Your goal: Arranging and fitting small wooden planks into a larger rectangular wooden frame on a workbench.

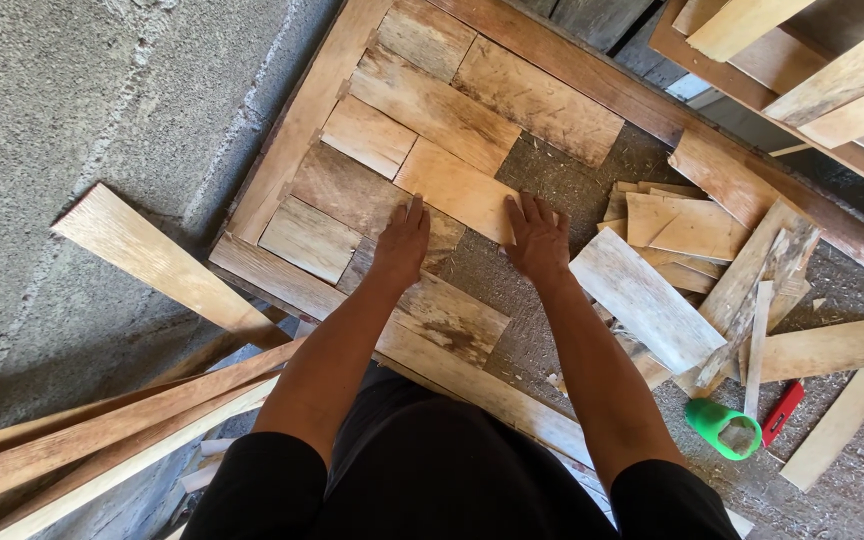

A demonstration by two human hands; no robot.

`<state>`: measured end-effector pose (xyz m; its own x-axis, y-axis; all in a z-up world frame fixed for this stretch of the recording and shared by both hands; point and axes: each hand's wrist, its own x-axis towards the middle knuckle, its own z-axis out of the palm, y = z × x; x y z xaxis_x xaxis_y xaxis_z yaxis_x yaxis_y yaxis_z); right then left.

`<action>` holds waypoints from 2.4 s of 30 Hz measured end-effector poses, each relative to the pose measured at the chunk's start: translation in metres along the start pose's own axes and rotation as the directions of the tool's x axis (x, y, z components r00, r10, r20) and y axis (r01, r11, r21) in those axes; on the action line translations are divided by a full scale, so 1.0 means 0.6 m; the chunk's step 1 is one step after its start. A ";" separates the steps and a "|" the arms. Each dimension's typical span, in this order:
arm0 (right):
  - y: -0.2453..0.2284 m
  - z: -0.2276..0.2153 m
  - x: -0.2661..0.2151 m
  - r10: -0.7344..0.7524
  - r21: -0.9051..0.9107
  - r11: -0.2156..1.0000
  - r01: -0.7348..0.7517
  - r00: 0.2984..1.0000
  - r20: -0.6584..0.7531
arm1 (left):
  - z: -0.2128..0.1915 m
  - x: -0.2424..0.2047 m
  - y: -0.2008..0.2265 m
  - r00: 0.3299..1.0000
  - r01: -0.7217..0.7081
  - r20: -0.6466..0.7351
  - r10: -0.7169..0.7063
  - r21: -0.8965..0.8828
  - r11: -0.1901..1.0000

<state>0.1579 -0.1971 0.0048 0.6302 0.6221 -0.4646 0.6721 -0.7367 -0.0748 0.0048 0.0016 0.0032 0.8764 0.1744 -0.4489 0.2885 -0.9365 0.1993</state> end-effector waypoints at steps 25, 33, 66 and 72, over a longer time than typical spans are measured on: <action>0.017 0.051 -0.005 -0.016 0.015 1.000 0.017 0.996 -0.085 | 0.067 0.050 0.009 0.995 0.013 -0.100 0.008 0.209 0.978; 0.032 0.078 -0.031 0.172 0.271 0.956 -0.117 0.966 -0.190 | 0.024 0.034 0.021 0.999 0.036 0.004 -0.038 0.200 0.979; -0.032 0.025 -0.006 0.125 0.083 0.989 -0.124 0.992 -0.009 | -0.056 0.009 0.012 0.997 -0.069 0.046 0.065 0.087 0.994; -0.039 0.016 -0.010 0.153 0.078 0.985 -0.152 0.988 -0.001 | 0.001 0.070 -0.057 0.986 -0.007 -0.167 -0.004 -0.061 0.998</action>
<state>0.1344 -0.1863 0.0009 0.7259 0.5025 -0.4697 0.5360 -0.8412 -0.0715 0.0313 0.0404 -0.0229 0.9274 0.2262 -0.2980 0.3058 -0.9172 0.2553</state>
